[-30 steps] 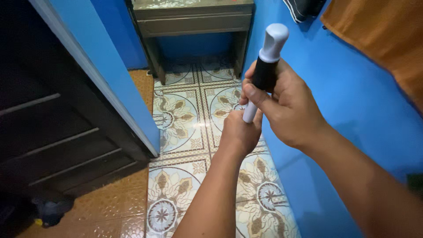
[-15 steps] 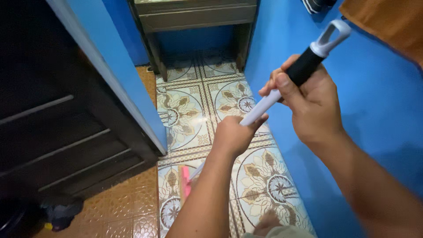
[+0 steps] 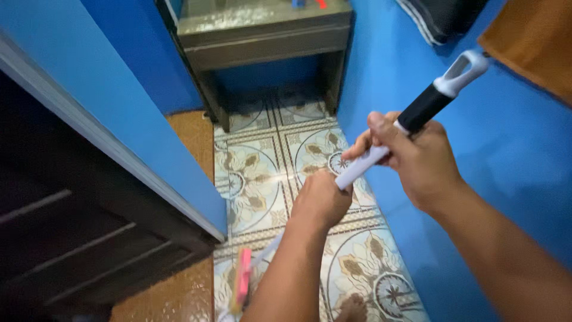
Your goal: The person detaches the handle from a broom head by twisting and pulling it, then repeats the action with a second handle and broom head.
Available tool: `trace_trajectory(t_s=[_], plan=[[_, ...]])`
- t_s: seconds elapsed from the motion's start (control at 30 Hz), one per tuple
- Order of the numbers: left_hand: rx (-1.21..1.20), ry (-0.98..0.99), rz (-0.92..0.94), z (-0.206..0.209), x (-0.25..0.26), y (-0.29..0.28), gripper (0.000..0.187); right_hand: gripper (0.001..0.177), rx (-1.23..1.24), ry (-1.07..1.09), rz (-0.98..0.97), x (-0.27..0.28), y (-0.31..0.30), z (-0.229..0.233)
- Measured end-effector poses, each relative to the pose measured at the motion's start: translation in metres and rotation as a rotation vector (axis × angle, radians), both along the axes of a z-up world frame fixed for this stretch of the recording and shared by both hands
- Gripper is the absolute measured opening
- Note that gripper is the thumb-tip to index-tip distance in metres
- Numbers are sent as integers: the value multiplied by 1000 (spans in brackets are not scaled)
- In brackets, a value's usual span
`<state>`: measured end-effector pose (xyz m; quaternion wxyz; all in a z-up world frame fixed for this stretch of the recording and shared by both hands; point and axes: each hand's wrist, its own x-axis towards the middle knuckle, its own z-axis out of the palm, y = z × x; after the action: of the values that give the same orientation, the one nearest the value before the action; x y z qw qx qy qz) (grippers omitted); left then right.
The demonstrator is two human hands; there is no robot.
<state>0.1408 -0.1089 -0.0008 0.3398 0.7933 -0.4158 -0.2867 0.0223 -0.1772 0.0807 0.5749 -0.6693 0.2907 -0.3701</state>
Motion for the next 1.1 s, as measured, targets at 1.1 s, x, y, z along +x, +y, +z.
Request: trace_trajectory(t_s=[1.1], plan=[[-70, -127, -488, 47, 177, -285, 22, 34, -157, -203, -359, 145, -208, 26]])
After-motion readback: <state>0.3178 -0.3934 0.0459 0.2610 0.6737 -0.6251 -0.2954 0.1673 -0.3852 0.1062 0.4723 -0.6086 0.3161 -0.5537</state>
